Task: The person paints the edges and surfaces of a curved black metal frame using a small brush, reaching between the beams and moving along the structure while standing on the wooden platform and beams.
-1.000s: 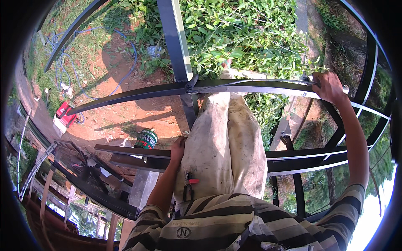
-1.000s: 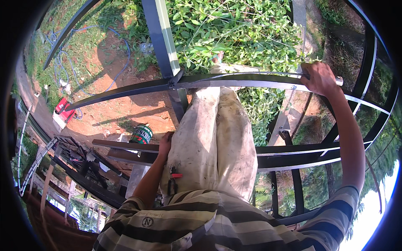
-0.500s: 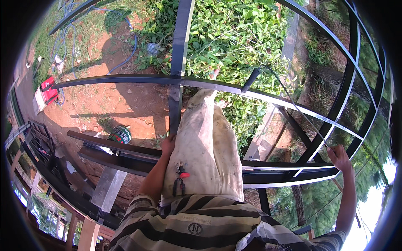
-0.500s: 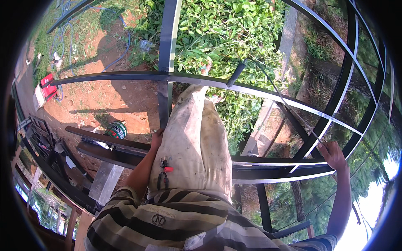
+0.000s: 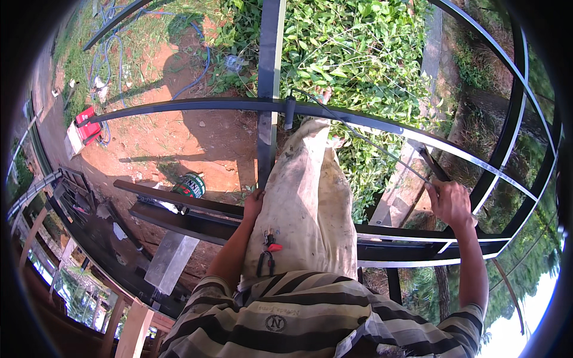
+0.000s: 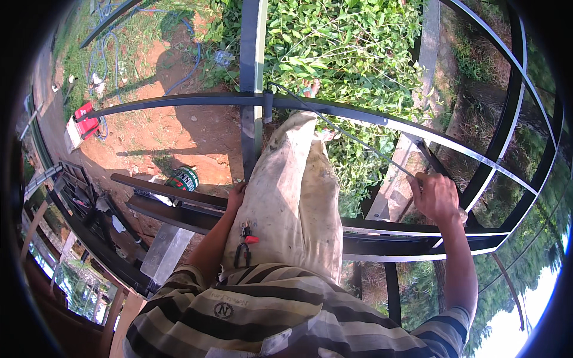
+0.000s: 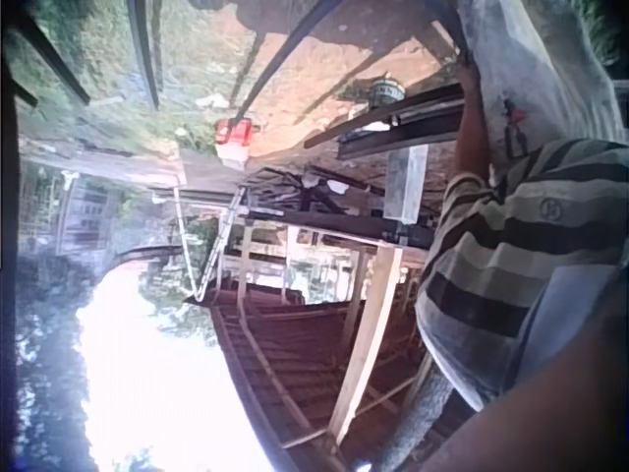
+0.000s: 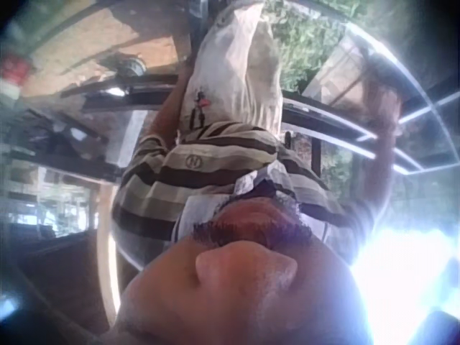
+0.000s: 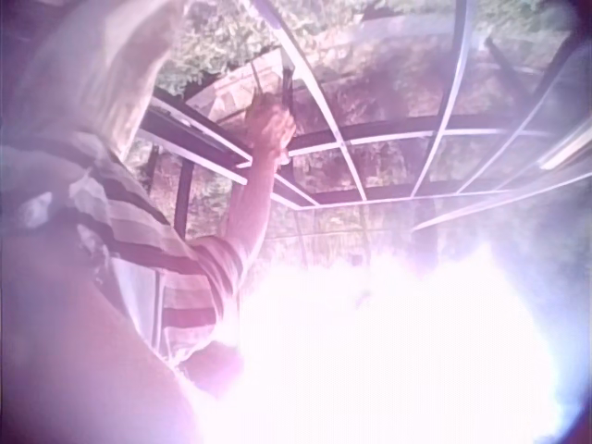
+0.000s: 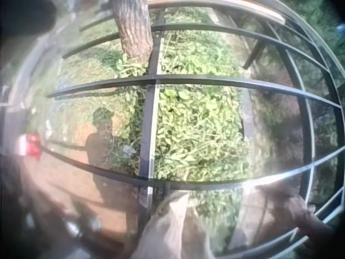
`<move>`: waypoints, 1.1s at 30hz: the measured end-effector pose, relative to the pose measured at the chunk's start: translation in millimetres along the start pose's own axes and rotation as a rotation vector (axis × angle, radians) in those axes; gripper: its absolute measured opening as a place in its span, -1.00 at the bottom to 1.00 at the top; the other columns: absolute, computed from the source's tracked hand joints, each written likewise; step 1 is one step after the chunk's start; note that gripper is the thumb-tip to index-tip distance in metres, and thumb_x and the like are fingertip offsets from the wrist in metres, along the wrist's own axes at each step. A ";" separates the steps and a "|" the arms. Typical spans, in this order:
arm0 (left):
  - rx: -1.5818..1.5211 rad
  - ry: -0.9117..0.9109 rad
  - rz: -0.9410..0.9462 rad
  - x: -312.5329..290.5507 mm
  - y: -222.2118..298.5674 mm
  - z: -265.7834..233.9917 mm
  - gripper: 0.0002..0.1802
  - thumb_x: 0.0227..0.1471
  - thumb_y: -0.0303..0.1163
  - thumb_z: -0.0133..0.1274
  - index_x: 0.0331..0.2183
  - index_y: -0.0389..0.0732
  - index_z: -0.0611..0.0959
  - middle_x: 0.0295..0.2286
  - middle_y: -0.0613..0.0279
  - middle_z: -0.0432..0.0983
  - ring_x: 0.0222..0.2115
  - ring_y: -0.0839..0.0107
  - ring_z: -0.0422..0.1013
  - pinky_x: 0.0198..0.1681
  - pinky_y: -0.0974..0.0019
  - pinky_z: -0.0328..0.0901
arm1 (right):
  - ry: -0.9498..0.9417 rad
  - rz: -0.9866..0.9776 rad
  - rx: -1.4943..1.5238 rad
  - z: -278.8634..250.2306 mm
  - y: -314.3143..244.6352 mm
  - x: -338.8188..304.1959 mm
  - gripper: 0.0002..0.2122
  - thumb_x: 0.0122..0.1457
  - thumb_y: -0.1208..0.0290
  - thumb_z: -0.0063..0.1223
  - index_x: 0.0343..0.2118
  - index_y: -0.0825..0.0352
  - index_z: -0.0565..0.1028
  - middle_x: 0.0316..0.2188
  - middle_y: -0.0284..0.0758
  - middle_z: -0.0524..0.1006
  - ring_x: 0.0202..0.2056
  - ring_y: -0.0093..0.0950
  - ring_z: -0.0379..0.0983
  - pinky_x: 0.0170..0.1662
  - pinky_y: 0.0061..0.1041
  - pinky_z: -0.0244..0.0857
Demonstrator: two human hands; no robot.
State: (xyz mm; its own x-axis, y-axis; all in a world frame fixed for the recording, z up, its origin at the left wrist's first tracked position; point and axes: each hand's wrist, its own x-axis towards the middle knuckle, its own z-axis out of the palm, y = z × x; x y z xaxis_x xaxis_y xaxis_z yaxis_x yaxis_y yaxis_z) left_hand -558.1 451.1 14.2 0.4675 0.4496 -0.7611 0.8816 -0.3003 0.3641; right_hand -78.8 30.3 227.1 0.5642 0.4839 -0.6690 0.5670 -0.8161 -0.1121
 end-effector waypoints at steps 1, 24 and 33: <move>0.036 -0.021 -0.003 1.4 4.9 -3.7 -0.69 0.21 -0.22 0.07 -0.13 -0.20 0.68 -0.28 -0.19 0.61 -0.19 -0.11 0.55 -0.14 0.02 0.42 | 0.056 -0.003 -0.035 3.4 27.3 -15.9 -0.72 0.29 0.13 0.11 -0.35 0.28 0.61 -0.49 -0.09 0.58 -0.42 -0.10 0.55 -0.30 -0.12 0.41; 0.151 -0.084 0.138 59.5 170.8 -72.9 -0.64 0.28 -0.15 -0.02 -0.11 -0.18 0.69 -0.21 -0.01 0.65 -0.13 0.10 0.55 -0.02 0.19 0.36 | -0.118 0.402 1.793 57.7 -231.3 -23.6 -0.38 0.36 0.29 0.00 0.41 0.24 0.08 -0.40 -0.12 0.60 -0.47 -0.26 0.55 -0.28 -0.28 0.42; 0.211 -0.257 0.120 69.2 189.4 -70.3 -0.51 0.29 -0.03 -0.07 -0.04 -0.23 0.65 -0.09 -0.06 0.59 0.01 0.10 0.48 0.11 0.20 0.27 | -0.240 0.089 1.674 52.3 -250.4 23.1 -0.34 0.34 0.27 0.02 0.44 0.10 0.03 0.07 0.12 0.49 -0.31 -0.08 0.56 -0.11 -0.20 0.44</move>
State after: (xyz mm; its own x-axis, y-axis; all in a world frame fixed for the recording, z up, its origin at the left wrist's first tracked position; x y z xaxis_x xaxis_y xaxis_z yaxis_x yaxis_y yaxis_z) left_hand -354.3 484.4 68.2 0.5119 0.1820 -0.8396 0.7760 -0.5173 0.3609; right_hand -239.1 229.2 201.3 0.3705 0.4946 -0.7862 -0.7585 -0.3274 -0.5635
